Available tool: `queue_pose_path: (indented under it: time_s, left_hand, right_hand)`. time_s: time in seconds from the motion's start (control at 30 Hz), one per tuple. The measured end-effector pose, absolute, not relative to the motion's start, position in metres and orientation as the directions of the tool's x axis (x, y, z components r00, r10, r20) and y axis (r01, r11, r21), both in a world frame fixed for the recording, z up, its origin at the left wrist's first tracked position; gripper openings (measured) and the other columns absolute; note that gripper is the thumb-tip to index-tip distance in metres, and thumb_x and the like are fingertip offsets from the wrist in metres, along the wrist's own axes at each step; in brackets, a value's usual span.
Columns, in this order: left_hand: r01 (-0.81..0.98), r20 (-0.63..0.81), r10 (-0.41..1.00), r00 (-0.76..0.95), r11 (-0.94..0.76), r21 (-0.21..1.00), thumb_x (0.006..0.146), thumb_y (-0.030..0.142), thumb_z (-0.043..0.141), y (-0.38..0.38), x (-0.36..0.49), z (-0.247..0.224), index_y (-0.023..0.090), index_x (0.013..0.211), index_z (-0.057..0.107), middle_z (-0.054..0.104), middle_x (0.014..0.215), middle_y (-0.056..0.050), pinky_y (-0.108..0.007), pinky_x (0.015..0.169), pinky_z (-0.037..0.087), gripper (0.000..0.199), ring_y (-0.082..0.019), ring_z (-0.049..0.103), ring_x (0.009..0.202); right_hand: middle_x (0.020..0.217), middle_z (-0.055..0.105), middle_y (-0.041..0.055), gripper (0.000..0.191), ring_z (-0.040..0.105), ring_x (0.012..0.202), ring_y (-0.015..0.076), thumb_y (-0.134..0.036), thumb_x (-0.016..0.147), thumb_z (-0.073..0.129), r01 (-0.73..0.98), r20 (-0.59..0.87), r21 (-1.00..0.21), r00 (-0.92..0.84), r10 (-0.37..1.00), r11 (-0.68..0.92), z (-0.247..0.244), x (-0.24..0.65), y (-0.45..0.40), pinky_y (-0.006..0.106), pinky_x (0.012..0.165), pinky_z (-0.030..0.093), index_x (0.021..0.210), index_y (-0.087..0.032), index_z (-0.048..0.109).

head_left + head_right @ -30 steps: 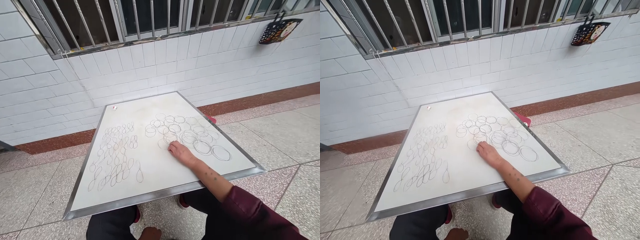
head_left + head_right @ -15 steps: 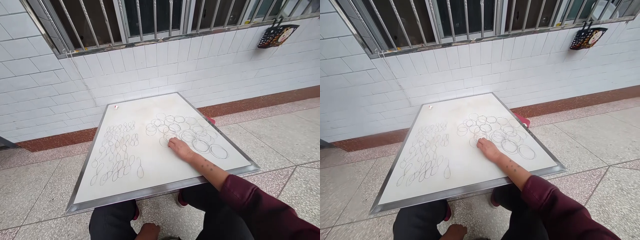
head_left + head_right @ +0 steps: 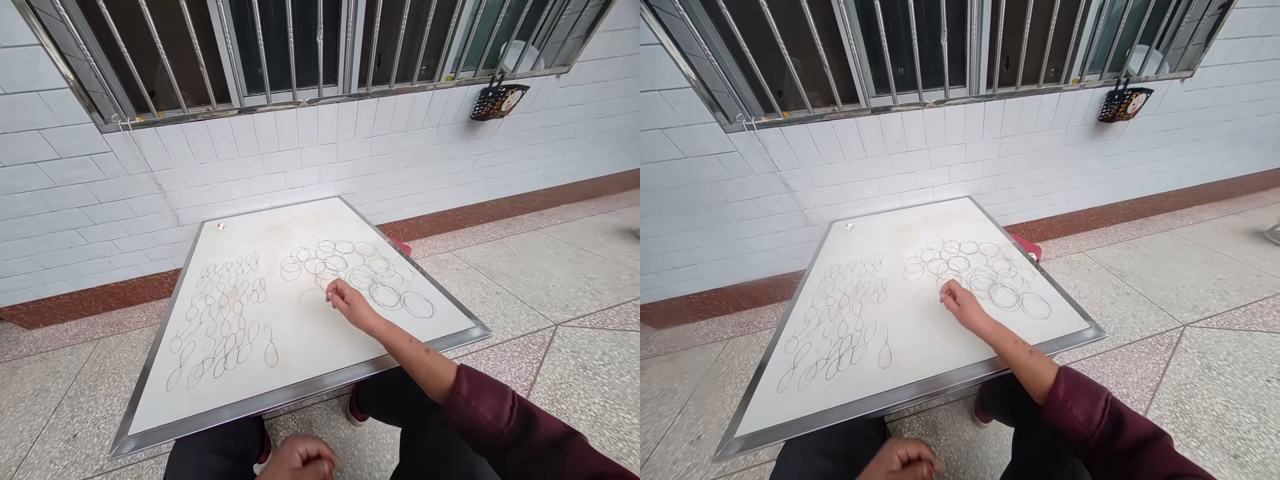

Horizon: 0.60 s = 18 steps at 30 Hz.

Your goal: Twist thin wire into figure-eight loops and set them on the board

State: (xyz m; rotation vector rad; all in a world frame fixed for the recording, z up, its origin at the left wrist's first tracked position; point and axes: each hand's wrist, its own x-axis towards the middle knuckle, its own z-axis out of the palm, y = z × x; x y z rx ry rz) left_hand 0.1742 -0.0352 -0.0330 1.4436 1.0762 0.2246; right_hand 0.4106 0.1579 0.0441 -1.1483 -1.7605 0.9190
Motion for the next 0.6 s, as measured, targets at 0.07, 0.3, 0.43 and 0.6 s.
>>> queue_pose_path:
  time_s: [0.07,0.3,0.43,0.6]
  left_hand:
    - [0.161,-0.327,0.883,0.337,0.288,0.944,0.083,0.058,0.057,-0.019,0.171,0.015,0.021,0.104,0.073,0.073,0.082,-0.007,-0.03,0.057,0.047,0.046,-0.02,0.065,0.065]
    - [-0.198,-0.153,0.955,-0.255,0.103,0.975,0.079,0.054,0.069,0.011,0.177,0.097,0.017,0.117,0.068,0.071,0.105,-0.012,-0.038,0.09,0.047,0.053,-0.026,0.063,0.105]
    - [-0.311,-0.215,0.964,-0.153,0.16,0.937,0.079,0.053,0.07,-0.003,0.194,0.096,0.016,0.112,0.071,0.072,0.101,-0.012,-0.042,0.096,0.046,0.049,-0.027,0.064,0.103]
    - [-0.393,-0.199,0.973,-0.113,0.14,0.909,0.081,0.051,0.068,-0.018,0.201,0.102,0.015,0.099,0.074,0.07,0.082,-0.009,-0.041,0.087,0.05,0.041,-0.023,0.065,0.084]
  right_hand:
    - [0.08,0.06,0.0001,0.016,0.049,0.061,0.0116,-0.037,0.091,0.049,0.127,0.161,-0.97,-0.296,0.941,0.206,0.052,0.403,0.138,0.026,0.058,0.039,0.088,-0.021,0.05]
    - [0.08,0.057,-0.0017,0.026,0.04,0.054,0.0082,-0.046,0.091,0.058,-0.237,0.077,-0.972,-0.366,0.928,-0.012,0.07,0.376,0.07,0.024,0.054,0.032,0.089,-0.021,0.05]
    - [0.08,0.058,-0.0017,0.024,0.042,0.056,0.0092,-0.045,0.093,0.055,-0.198,0.068,-0.98,-0.375,0.925,-0.008,0.071,0.37,0.046,0.024,0.055,0.035,0.091,-0.022,0.051]
    - [0.076,0.057,-0.0022,0.018,0.043,0.056,0.0105,-0.04,0.092,0.055,-0.052,0.052,-0.998,-0.354,0.934,0.035,0.071,0.369,0.032,0.024,0.053,0.035,0.089,-0.023,0.051]
